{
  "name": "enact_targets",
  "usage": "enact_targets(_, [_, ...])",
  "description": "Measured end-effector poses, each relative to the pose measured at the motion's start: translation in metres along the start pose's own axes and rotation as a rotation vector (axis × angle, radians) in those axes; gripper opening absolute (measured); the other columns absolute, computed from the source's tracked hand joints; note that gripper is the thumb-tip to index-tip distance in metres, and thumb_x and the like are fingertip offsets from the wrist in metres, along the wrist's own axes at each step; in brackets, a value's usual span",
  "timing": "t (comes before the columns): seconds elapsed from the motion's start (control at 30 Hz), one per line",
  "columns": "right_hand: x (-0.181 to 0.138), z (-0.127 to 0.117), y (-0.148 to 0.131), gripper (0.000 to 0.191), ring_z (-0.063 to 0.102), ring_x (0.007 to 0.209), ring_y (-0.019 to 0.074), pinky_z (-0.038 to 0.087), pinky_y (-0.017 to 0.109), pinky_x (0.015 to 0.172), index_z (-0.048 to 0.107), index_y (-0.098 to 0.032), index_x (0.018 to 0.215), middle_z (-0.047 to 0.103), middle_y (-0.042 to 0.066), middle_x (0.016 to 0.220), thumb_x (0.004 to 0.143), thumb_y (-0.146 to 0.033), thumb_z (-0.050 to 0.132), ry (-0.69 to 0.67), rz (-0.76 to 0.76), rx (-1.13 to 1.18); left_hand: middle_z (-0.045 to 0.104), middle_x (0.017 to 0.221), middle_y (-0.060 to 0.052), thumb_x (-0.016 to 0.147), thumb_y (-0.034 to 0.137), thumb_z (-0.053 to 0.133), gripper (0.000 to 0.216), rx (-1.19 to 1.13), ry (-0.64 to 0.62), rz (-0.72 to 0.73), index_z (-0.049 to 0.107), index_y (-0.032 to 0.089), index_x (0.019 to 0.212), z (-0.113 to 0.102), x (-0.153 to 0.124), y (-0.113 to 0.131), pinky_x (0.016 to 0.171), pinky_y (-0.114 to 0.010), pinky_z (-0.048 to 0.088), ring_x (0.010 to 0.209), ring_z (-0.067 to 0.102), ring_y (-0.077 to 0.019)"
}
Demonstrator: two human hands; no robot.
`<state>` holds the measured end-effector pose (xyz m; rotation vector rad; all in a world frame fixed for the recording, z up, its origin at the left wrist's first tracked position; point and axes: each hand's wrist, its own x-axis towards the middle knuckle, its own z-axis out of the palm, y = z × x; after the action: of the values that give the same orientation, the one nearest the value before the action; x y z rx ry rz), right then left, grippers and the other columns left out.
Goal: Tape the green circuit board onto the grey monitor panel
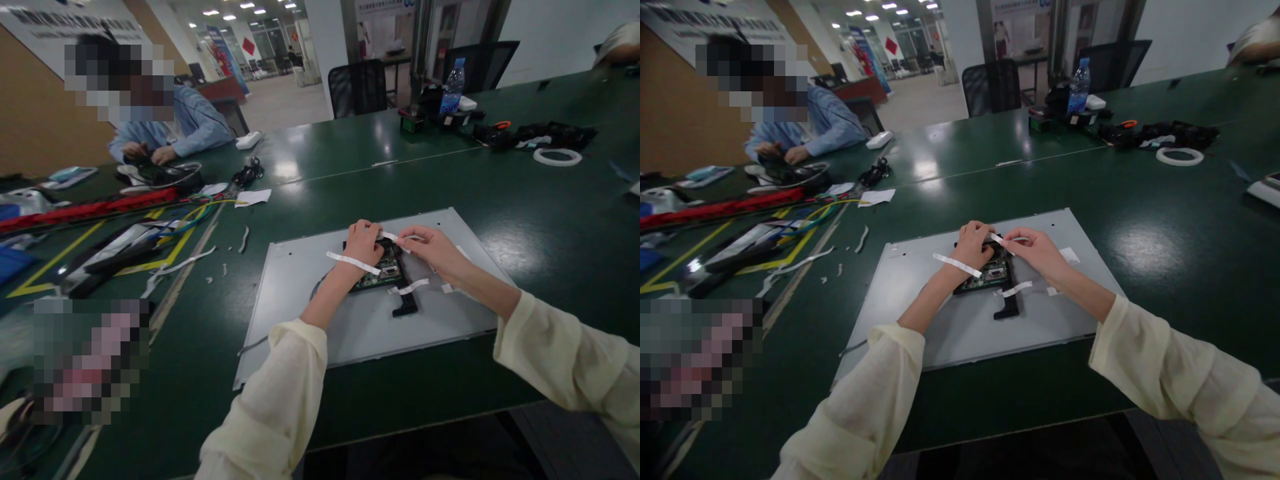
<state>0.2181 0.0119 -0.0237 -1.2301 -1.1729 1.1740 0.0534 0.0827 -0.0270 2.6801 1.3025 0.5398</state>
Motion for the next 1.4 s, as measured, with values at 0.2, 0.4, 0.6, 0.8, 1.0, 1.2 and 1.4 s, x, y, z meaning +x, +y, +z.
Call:
enact_targets(0.2, [-0.003,-0.001,-0.001,0.028,0.057,0.068,0.0119,0.035,0.020,0.052,0.062,-0.019,0.083,0.063,0.000,0.074,0.069,-0.043,0.069,-0.054,0.025,0.037,0.058,0.108,-0.009,0.067,0.007,0.052,0.054,-0.363,0.022,-0.086,0.045,0.015,0.120,-0.013,0.008,-0.005,0.095,-0.038,0.041,0.105,0.053,-0.0218])
enact_targets(0.4, [-0.005,-0.001,-0.004,0.027,0.055,0.066,0.0099,0.037,0.020,0.053,0.064,-0.018,0.081,0.063,0.000,0.073,0.069,-0.041,0.070,-0.063,-0.024,0.072,0.064,0.101,-0.006,0.082,0.022,0.048,0.025,-0.832,0.117,-0.471,0.052,0.020,0.107,-0.036,0.021,-0.013,0.072,-0.027,0.050,0.088,0.063,-0.0156])
enact_targets(0.6, [-0.007,0.000,-0.003,0.027,0.055,0.066,0.0108,0.038,0.021,0.052,0.068,-0.018,0.083,0.065,0.002,0.075,0.070,-0.042,0.069,-0.071,-0.039,0.007,0.068,0.081,-0.006,0.081,0.038,0.058,0.024,-1.109,-0.111,-0.528,0.060,0.015,0.086,-0.051,0.013,-0.003,0.062,-0.022,0.050,0.069,0.065,-0.0122])
enact_targets(0.8, [-0.006,-0.004,0.001,0.030,0.058,0.065,0.0118,0.040,0.020,0.049,0.068,-0.017,0.090,0.067,0.004,0.075,0.070,-0.040,0.068,-0.002,-0.043,-0.032,0.068,0.074,-0.003,0.068,0.012,0.065,0.017,-1.068,-0.058,-0.496,0.061,0.015,0.084,-0.049,0.011,-0.009,0.057,-0.018,0.048,0.068,0.066,-0.0119])
enact_targets(1.0, [-0.011,-0.005,0.002,0.029,0.061,0.065,0.0133,0.044,0.021,0.048,0.067,-0.018,0.098,0.068,0.003,0.076,0.074,-0.033,0.063,0.009,-0.089,-0.120,0.069,0.074,-0.003,0.068,0.011,0.062,0.019,-0.867,0.051,-0.371,0.059,0.015,0.087,-0.035,0.015,-0.013,0.060,-0.023,0.052,0.067,0.066,-0.0141])
enact_targets(1.2, [-0.012,-0.003,0.004,0.019,0.064,0.072,0.0172,0.051,0.027,0.057,0.071,-0.017,0.086,0.070,0.006,0.081,0.073,-0.028,0.061,0.013,-0.055,-0.164,0.069,0.077,-0.001,0.069,0.002,0.052,0.025,-0.563,0.131,-0.227,0.059,0.016,0.087,-0.025,0.014,-0.011,0.072,-0.025,0.054,0.070,0.067,-0.0122])
enact_targets(1.4, [-0.013,-0.006,0.005,0.028,0.065,0.083,0.0185,0.053,0.031,0.074,0.070,-0.017,0.097,0.070,0.006,0.094,0.071,-0.023,0.065,-0.084,-0.130,-0.214,0.069,0.079,-0.002,0.071,0.000,0.047,0.026,-0.460,0.120,-0.184,0.061,0.016,0.087,-0.022,0.014,-0.014,0.077,-0.026,0.053,0.074,0.067,-0.0124])
